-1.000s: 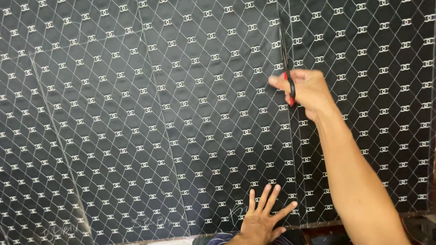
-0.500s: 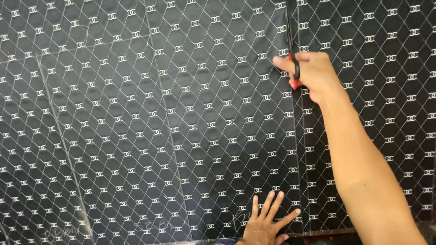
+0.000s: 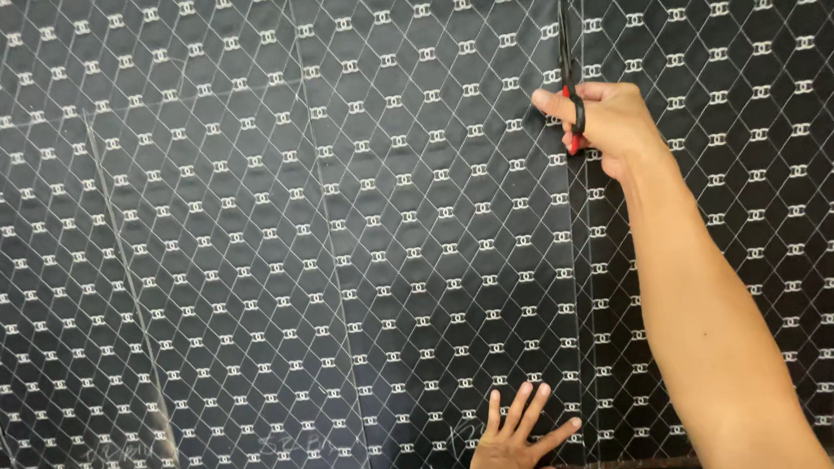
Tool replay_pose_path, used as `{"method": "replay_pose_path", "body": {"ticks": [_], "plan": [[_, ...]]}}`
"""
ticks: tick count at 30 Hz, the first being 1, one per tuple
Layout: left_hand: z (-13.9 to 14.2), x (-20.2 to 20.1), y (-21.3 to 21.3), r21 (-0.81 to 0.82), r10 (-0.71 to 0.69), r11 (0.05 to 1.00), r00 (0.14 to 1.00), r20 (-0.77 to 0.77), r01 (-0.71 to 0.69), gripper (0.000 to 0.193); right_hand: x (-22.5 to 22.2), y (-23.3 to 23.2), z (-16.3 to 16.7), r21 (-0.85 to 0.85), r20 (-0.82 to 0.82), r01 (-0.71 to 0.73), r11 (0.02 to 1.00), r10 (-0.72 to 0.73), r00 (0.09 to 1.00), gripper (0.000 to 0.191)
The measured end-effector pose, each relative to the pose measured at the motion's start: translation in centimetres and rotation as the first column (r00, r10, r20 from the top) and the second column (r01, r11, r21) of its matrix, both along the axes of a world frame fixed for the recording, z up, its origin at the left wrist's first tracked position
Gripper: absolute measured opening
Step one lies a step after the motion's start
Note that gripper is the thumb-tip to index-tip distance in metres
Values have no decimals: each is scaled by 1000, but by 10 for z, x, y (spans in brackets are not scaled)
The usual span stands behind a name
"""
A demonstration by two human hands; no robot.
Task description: The person cuts a large piece of black patterned fabric using shears on a wooden workbench. They then place a newspaper template on a cut piece of the fabric and trace its outline with a white marker.
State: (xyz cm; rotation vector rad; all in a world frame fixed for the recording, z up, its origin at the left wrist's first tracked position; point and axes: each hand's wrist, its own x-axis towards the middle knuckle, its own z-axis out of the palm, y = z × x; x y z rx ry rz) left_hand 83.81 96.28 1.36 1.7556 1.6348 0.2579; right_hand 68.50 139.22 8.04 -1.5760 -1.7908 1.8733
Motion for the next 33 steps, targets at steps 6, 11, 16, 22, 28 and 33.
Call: {"method": "replay_pose_path", "body": {"ticks": [6, 11, 16, 22, 28, 33], "plan": [[1, -4, 3, 54, -5, 999, 999, -45, 7, 85, -7, 1, 2, 1, 12, 27, 1000, -27, 1000, 40], [0, -7, 1, 118, 59, 992, 995, -78, -49, 83, -23, 10, 5, 13, 21, 19, 1000, -19, 1000, 36], [1, -8, 3, 207, 133, 974, 971, -201, -90, 81, -34, 19, 3, 24, 35, 14, 1000, -15, 999, 37], [0, -10, 5, 209, 143, 971, 982, -122, -116, 81, -35, 18, 2, 33, 7, 16, 999, -16, 1000, 37], [2, -12, 4, 220, 159, 966, 982, -99, -134, 77, -36, 16, 6, 27, 9, 21, 999, -21, 1000, 38], [7, -9, 1, 137, 102, 987, 990, -95, -88, 81, -35, 10, 15, -29, -48, -25, 999, 23, 999, 38]]}}
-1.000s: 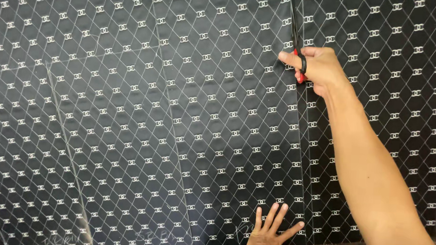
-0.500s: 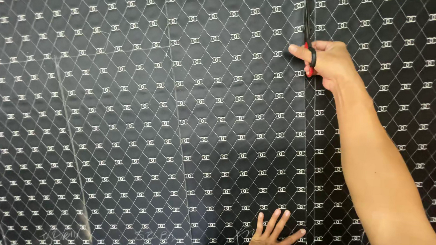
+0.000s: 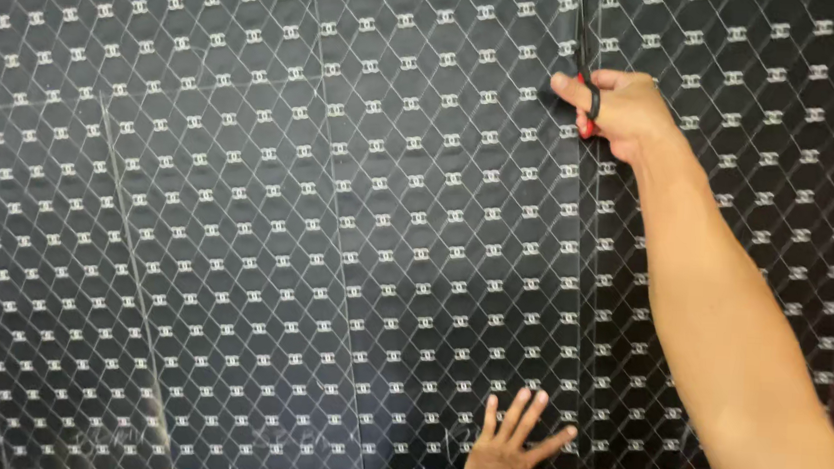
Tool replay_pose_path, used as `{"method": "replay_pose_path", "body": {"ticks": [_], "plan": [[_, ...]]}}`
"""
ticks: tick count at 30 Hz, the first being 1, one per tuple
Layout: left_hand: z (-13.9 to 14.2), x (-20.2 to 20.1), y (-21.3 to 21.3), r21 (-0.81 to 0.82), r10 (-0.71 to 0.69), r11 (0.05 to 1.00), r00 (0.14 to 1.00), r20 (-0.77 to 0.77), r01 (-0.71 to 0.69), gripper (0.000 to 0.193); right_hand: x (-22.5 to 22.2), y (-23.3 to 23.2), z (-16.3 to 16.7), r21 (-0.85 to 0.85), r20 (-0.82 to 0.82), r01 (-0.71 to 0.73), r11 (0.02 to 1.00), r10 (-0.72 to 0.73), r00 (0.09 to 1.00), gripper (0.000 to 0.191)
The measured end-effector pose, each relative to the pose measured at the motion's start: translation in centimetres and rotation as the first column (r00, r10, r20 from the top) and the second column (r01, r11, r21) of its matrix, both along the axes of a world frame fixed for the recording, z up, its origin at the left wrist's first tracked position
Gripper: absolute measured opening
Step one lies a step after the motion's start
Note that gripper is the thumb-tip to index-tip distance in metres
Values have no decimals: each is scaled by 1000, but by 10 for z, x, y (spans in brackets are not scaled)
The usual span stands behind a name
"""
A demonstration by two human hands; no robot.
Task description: The person cuts a large piece of black patterned fabric using shears on a wooden workbench. They then place a newspaper template on a cut piece of the fabric and trace its outline with a white marker.
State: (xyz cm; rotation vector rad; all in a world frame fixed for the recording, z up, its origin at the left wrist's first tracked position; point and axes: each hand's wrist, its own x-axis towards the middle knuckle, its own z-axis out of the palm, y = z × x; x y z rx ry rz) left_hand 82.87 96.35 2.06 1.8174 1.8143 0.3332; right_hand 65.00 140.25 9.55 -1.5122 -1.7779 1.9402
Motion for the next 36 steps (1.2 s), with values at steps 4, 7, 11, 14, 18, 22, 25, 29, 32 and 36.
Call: {"method": "replay_pose_path", "body": {"ticks": [4, 7, 11, 14, 18, 22, 25, 29, 32, 36], "plan": [[13, 9, -2, -110, 1, 994, 993, 120, 13, 82, 20, -23, 14, 89, -5, -10, 996, 11, 1000, 37], [29, 17, -11, -84, 30, 996, 999, 42, -26, 78, 80, -72, 18, 149, 19, -87, 985, 85, 996, 30], [48, 27, -19, -25, 82, 996, 997, 13, -82, 76, 237, -178, 7, 214, -94, -207, 955, 231, 968, 18], [54, 45, -25, 32, 150, 988, 989, 13, -150, 72, 379, -274, -12, -38, 170, -147, 988, 151, 974, 16], [54, 86, -32, 64, 258, 963, 963, 81, -264, 62, 552, -379, -22, -116, 291, 24, 993, 11, 957, 34], [41, 122, -28, 119, 261, 958, 965, 26, -263, 65, 654, -411, -29, 133, 172, 392, 911, -410, 896, 27], [34, 144, -26, 185, 286, 945, 956, -64, -270, 65, 694, -371, -35, 215, 37, 536, 817, -555, 831, 32], [35, 161, -31, 181, 284, 948, 953, -102, -263, 68, 728, -312, -30, -5, -153, 604, 797, -597, 787, 35], [40, 166, -36, 166, 284, 950, 952, -114, -264, 68, 740, -311, -30, -84, -196, 595, 799, -599, 777, 35], [41, 165, -42, 187, 293, 944, 951, -103, -271, 68, 726, -365, -39, -191, -165, 428, 883, -459, 873, 44]]}}
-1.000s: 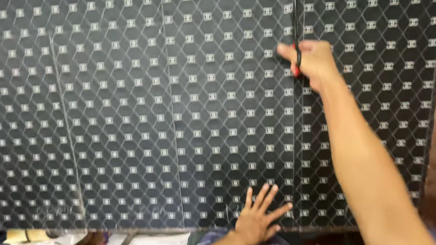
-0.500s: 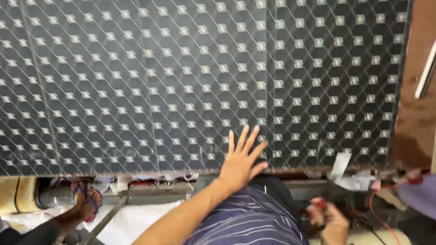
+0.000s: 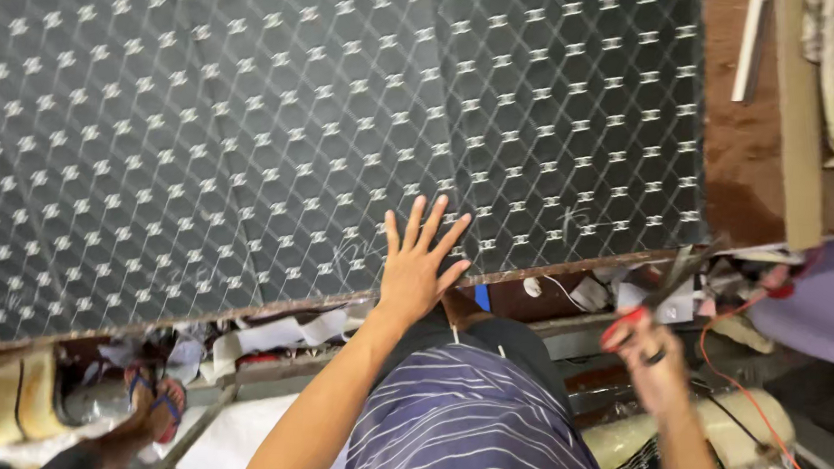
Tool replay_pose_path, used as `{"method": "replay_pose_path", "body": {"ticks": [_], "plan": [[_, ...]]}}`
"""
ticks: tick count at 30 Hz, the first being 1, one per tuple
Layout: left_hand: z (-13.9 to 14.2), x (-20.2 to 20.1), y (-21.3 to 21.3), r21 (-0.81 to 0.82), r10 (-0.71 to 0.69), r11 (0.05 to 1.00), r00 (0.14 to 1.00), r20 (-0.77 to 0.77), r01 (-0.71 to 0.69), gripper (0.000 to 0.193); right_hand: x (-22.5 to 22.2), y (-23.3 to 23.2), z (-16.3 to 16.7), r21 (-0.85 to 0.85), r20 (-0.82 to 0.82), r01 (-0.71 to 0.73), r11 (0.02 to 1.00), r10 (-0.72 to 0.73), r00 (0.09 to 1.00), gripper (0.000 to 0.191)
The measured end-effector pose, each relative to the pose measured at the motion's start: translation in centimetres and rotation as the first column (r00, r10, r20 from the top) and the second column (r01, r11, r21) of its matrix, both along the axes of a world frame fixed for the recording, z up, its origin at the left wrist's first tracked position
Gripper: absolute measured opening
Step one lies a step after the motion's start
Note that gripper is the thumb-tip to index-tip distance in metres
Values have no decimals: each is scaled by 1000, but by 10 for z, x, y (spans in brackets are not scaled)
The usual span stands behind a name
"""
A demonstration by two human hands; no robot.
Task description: The person cuts a large piece of black patterned fabric using shears on a wooden workbench. They then place a newspaper template on a cut piece of the fabric and trace its outline with a white marker.
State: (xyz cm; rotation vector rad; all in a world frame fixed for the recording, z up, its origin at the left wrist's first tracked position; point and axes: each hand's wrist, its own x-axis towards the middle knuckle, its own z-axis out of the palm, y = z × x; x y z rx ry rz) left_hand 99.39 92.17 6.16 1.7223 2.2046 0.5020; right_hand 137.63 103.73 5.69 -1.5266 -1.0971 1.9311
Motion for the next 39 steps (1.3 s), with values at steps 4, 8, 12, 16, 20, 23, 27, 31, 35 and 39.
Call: {"method": "replay_pose_path", "body": {"ticks": [4, 8, 12, 16, 20, 23, 27, 31, 35, 39], "plan": [[-4, -2, -7, 35, 15, 999, 999, 45, -16, 68, -39, -67, -3, -161, -94, -223, 961, 210, 973, 44], [-2, 2, -12, 129, 60, 989, 995, 78, -70, 56, -85, -88, -4, -242, 38, -576, 781, 601, 799, 32], [7, 22, -19, 40, 280, 954, 929, 241, -298, 31, -110, -94, -8, -238, 34, -571, 786, 594, 804, 31], [9, 42, -19, -300, 523, 852, 693, 496, -428, 29, -113, -107, -17, -221, 40, -528, 820, 549, 835, 30], [-1, 47, -16, -225, 502, 855, 638, 584, -467, 23, -112, -115, -28, -212, 65, -522, 826, 544, 836, 32], [-6, 48, -18, -236, 512, 850, 636, 578, -471, 21, -111, -119, -29, -223, 102, -501, 836, 531, 841, 34], [-9, 48, -19, -219, 504, 854, 648, 571, -471, 19, -113, -122, -29, -175, 128, -496, 851, 519, 845, 37], [-9, 51, -20, -215, 507, 853, 656, 559, -476, 18, -114, -123, -28, -155, 131, -485, 861, 505, 853, 40], [-10, 50, -20, -233, 518, 848, 653, 553, -476, 19, -117, -123, -29, -156, 133, -485, 861, 505, 853, 41], [-10, 50, -19, -226, 514, 850, 659, 549, -475, 19, -117, -123, -29, -157, 140, -485, 860, 505, 851, 40]]}}
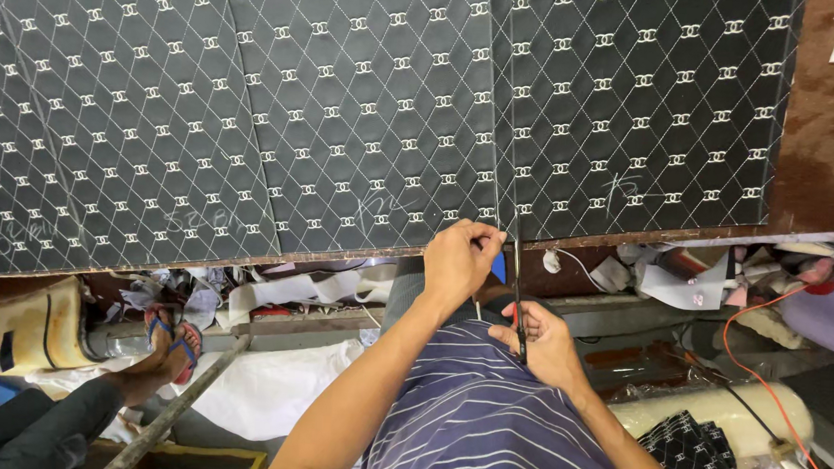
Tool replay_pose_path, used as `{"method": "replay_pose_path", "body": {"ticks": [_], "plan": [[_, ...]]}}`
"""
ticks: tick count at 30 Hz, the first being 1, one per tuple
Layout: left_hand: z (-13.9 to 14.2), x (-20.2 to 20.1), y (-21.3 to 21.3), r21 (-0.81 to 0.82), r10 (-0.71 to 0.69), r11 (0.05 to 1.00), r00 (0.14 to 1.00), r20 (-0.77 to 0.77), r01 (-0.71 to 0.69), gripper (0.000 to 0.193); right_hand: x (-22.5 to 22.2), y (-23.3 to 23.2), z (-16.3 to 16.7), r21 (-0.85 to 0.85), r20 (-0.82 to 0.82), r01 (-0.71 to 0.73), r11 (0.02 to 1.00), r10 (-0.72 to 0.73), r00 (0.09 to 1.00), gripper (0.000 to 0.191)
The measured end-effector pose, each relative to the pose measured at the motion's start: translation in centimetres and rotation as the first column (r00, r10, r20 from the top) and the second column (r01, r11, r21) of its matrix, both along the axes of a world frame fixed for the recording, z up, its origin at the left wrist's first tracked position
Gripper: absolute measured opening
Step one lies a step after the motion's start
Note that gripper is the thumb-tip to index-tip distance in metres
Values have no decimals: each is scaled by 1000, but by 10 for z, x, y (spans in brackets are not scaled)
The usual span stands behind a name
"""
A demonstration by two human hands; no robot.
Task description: The person cuts a large piece of black patterned fabric using shears on a wooden workbench. They then place a newspaper template on a cut piece of the fabric and trace its outline with a white marker.
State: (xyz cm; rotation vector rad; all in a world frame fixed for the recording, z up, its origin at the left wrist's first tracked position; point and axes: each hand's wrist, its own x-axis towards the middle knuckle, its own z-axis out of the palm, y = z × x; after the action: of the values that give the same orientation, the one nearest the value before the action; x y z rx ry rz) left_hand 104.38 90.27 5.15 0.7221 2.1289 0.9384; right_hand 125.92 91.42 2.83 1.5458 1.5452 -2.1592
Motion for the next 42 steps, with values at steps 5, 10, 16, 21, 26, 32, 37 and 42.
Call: {"method": "replay_pose_path", "body": {"ticks": [5, 10, 16, 21, 26, 32, 37, 42], "plan": [[1, 0, 0, -8, -3, 1000, 1000, -2, 3, 17, 2, -2, 2, 20, 18, -5, 1000, 4, 1000, 35], [1, -4, 0, -11, -24, 1000, 999, -38, 24, 16, -4, -3, 5, 31, 21, 10, 999, -11, 1000, 32], [2, -5, 4, -27, -31, 999, 998, -53, 30, 16, -24, 14, 17, -12, 67, 58, 998, -57, 996, 32], [3, -7, 6, -21, -39, 999, 997, -65, 37, 16, -40, 22, 27, 34, 66, 58, 998, -60, 996, 29], [2, -10, 6, -17, -56, 998, 997, -56, 55, 16, -46, 27, 36, 10, 27, 83, 997, -83, 996, 27], [3, -15, 7, -14, -68, 998, 997, -42, 68, 15, -66, 49, 36, -37, 36, 123, 992, -121, 992, 27], [3, -18, 8, -20, -70, 997, 997, -37, 69, 15, -77, 55, 41, 0, 25, 115, 993, -115, 993, 26], [1, -24, 7, 28, -73, 997, 997, -36, 74, 15, -91, 70, 46, -23, 25, 125, 992, -124, 992, 23]]}}
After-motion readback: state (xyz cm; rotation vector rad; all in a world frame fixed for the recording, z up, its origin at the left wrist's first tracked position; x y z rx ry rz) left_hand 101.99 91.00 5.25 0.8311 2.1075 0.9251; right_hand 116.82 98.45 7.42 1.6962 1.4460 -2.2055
